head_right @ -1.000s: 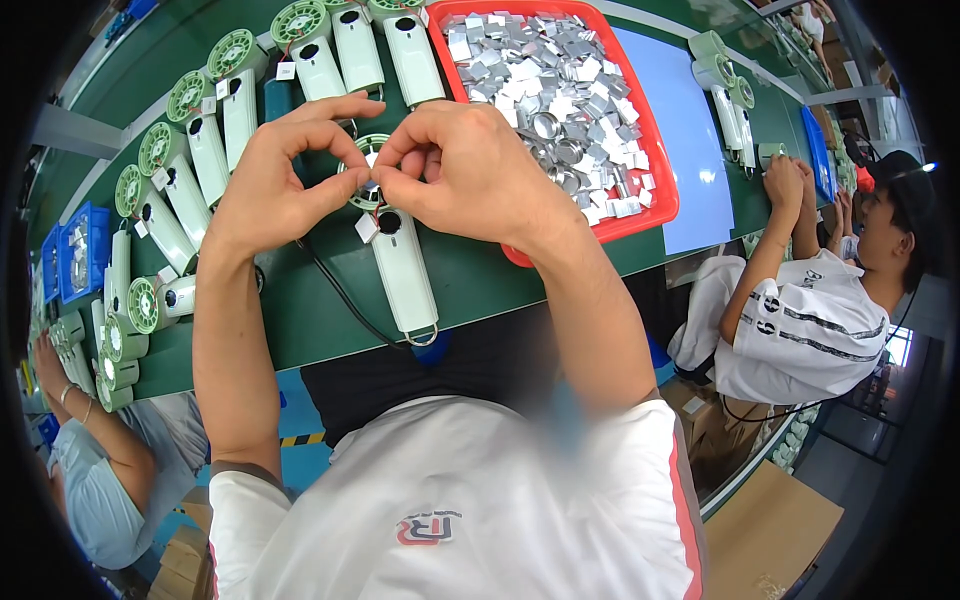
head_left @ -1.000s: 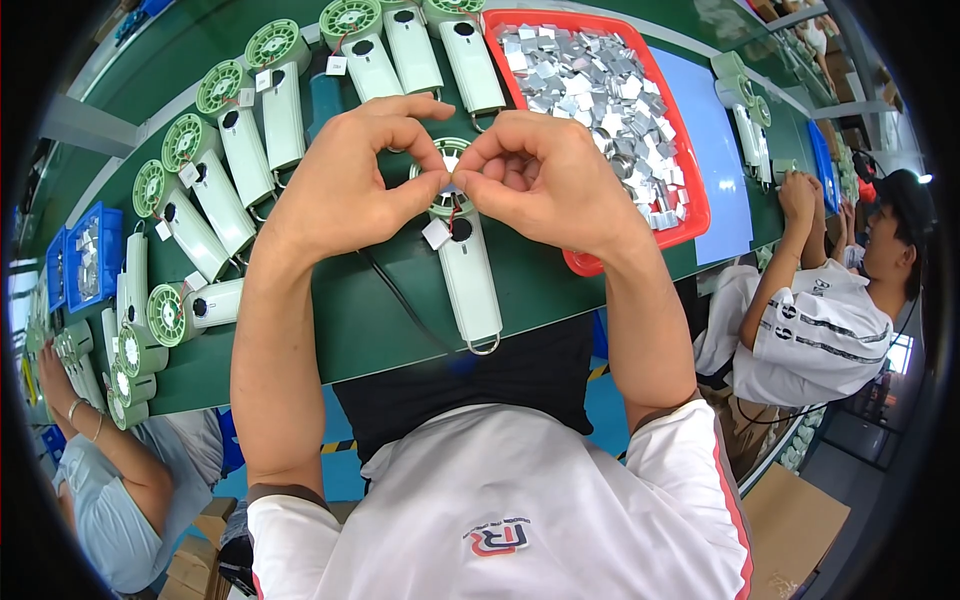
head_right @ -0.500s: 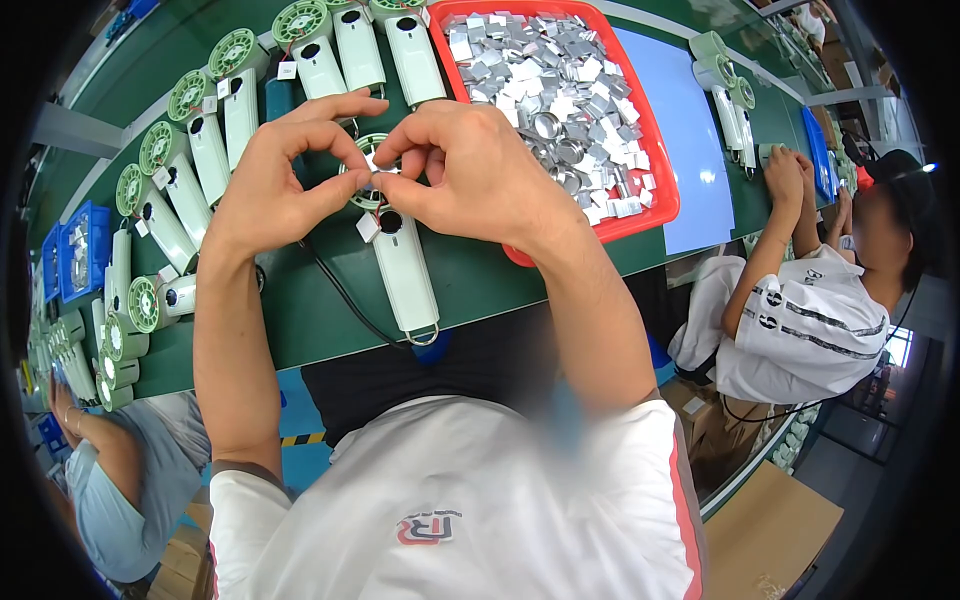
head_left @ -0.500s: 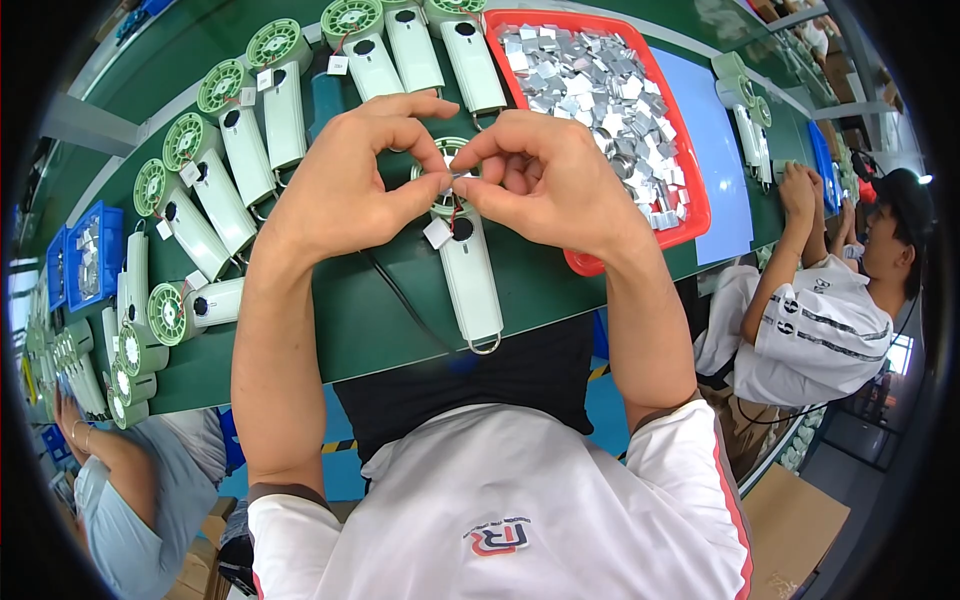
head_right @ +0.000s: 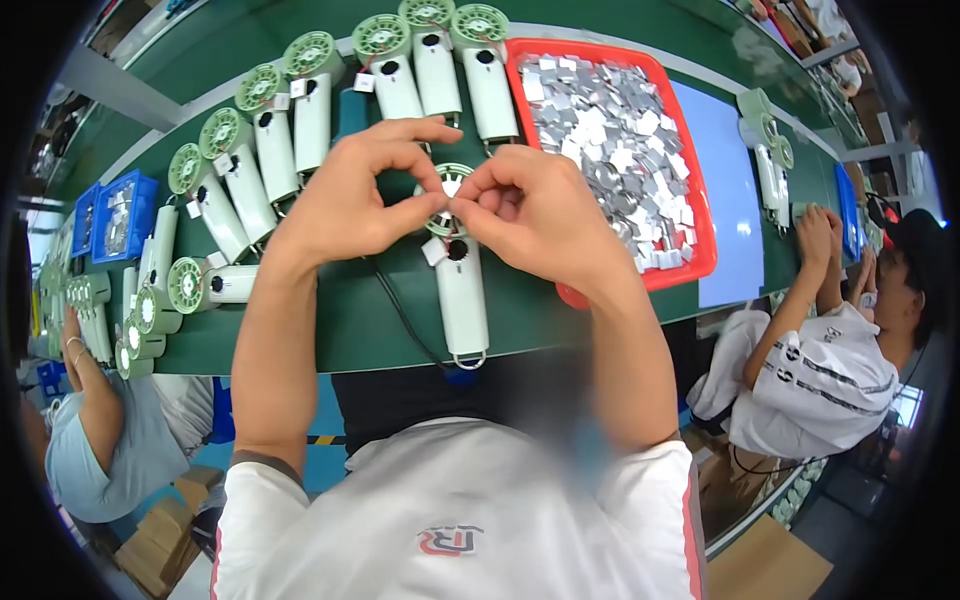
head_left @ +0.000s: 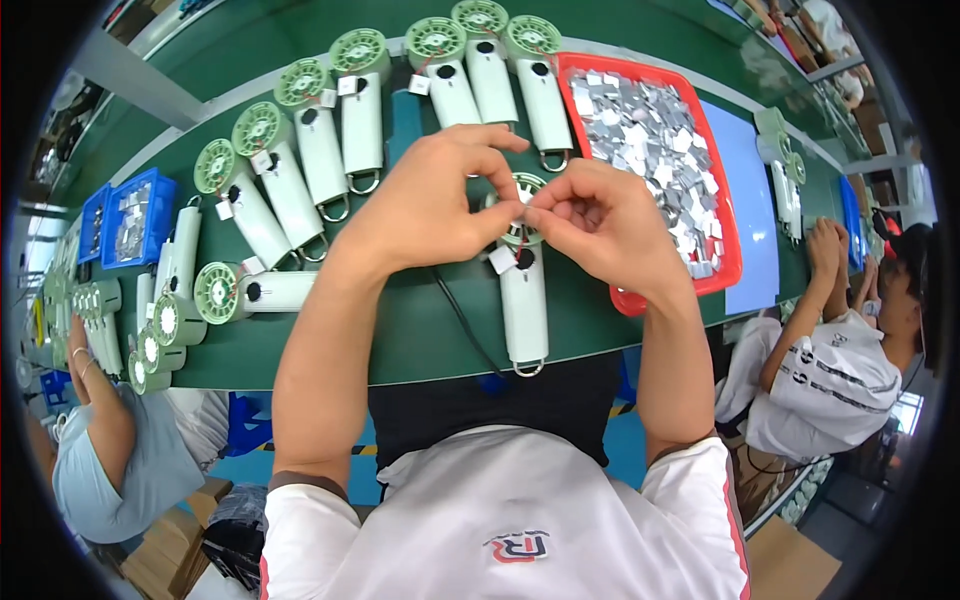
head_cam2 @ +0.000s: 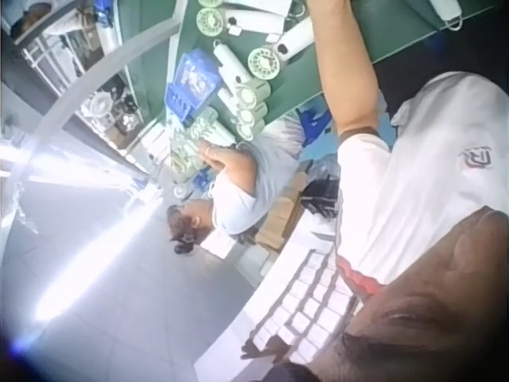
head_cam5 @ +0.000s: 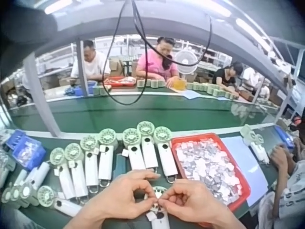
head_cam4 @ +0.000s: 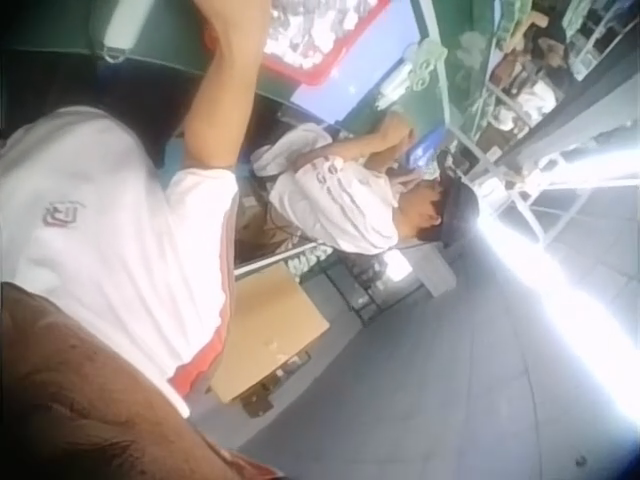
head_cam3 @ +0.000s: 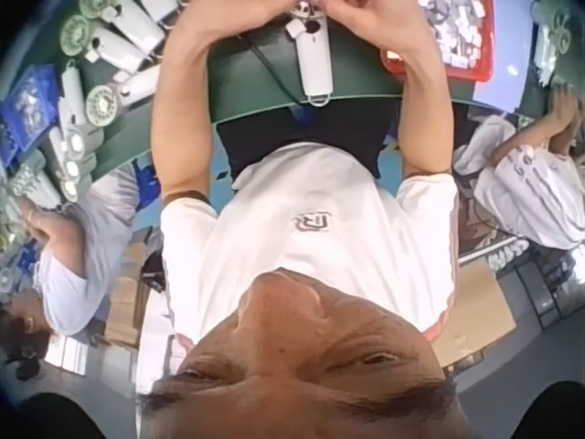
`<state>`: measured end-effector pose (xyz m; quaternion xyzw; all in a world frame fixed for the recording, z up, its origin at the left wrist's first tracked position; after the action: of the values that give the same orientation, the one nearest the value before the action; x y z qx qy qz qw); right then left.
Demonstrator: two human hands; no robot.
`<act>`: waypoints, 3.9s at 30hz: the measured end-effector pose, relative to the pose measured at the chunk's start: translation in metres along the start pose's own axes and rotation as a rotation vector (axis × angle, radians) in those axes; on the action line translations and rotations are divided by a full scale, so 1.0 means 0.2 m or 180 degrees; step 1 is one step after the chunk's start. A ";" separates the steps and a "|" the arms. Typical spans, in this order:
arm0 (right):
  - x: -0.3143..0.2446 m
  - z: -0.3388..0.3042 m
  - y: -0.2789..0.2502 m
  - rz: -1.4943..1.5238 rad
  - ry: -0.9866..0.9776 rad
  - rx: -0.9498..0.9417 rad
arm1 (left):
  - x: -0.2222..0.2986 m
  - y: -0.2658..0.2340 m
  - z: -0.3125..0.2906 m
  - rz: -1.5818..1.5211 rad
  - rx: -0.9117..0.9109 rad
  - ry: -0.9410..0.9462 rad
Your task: The person assembles portable electric fans by hand, combining fan housings, batteries, circuit boards, and fan covers.
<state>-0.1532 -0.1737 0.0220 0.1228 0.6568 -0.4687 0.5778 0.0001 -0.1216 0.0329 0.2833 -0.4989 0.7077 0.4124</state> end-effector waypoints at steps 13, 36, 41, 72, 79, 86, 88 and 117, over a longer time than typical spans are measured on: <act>0.00 0.02 0.01 -0.0013 0.0322 -0.0084 | -0.04 -0.01 0.00 -0.0084 -0.0138 -0.0462; 0.02 0.05 0.02 -0.0365 0.0599 -0.0340 | -0.03 0.01 -0.02 0.0020 -0.0242 -0.0356; 0.02 0.05 0.02 -0.0404 0.0572 -0.0240 | -0.05 -0.01 -0.01 0.0161 -0.0097 -0.0340; 0.02 0.04 0.02 -0.0333 0.0496 -0.0097 | -0.05 -0.01 0.00 0.0314 -0.0005 -0.0371; 0.01 0.04 0.01 -0.0367 0.0573 -0.0115 | -0.05 -0.01 0.00 0.0336 0.0060 -0.0396; 0.02 0.04 0.02 -0.0386 0.0492 -0.0088 | -0.06 0.00 0.00 0.0263 0.0004 -0.0579; 0.02 0.04 0.01 -0.0355 0.0461 -0.0059 | -0.05 0.00 0.00 0.0271 -0.0075 -0.0710; 0.00 0.04 0.02 -0.0508 0.0562 -0.0070 | -0.06 0.00 -0.01 0.0242 -0.0073 -0.0596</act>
<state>-0.1456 -0.1770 0.0216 0.1046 0.7180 -0.4933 0.4799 0.0054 -0.1237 0.0229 0.3243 -0.5537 0.6875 0.3400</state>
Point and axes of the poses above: each hand's wrist, its own z-axis towards the middle knuckle, its own y-axis out of the palm, x = y × z, the point moved 9 cm from there along z, towards the middle knuckle, and after that the axes turned 6 degrees about x, right-handed, at the moved point
